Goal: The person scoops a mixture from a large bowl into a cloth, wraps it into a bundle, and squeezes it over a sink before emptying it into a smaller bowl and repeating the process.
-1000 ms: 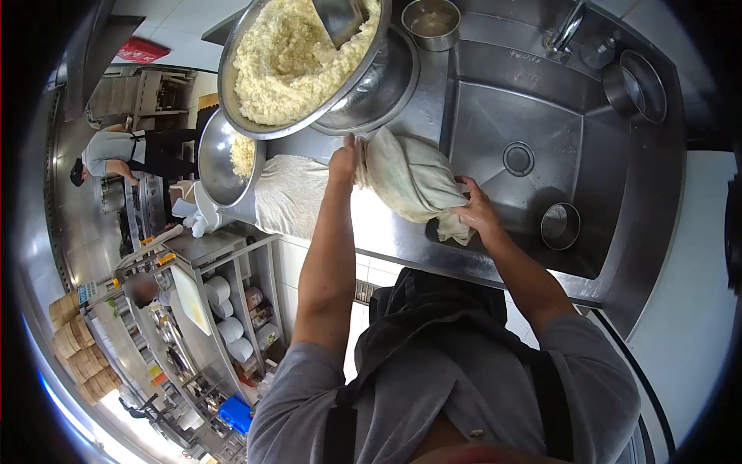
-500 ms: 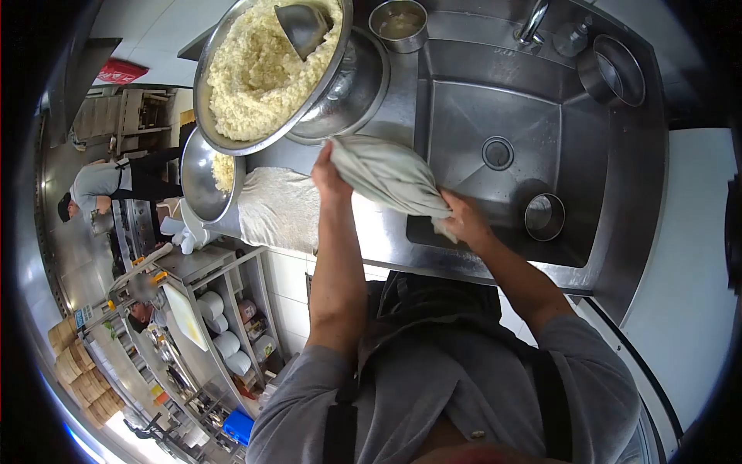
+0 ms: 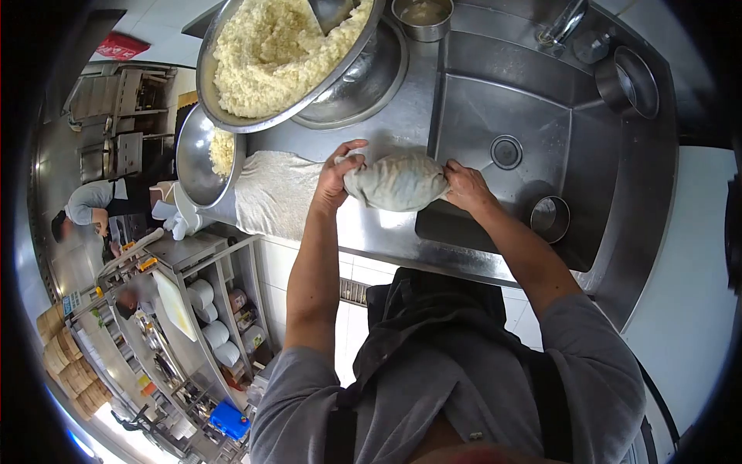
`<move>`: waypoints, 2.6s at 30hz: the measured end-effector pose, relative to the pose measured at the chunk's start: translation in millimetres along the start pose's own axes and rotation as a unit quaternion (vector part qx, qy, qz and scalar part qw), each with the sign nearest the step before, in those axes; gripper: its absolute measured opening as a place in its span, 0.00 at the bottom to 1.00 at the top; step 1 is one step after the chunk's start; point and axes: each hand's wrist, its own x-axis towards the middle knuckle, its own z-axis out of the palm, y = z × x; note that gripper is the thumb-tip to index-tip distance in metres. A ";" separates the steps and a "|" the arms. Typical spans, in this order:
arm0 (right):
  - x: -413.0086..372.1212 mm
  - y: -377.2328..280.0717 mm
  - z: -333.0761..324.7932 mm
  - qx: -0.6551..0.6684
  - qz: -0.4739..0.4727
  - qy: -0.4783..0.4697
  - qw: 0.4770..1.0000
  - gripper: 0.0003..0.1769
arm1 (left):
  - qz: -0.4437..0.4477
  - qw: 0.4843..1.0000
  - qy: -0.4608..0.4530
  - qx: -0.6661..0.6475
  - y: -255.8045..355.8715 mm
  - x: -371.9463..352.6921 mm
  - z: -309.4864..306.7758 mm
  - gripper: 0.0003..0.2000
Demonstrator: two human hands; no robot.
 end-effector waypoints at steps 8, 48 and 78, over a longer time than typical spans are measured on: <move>-4.8 -10.0 -1.3 -0.032 0.023 0.028 0.999 0.16 | -0.171 0.940 0.228 0.189 26.8 -16.7 -6.3 0.39; -2.1 -52.1 -15.9 -0.067 -0.007 0.073 0.995 0.22 | 0.011 0.911 0.190 0.367 -13.5 20.8 43.0 0.15; 21.5 38.8 55.1 0.205 0.227 -0.089 0.948 0.13 | 0.335 0.791 0.148 0.491 -66.9 59.1 31.2 0.05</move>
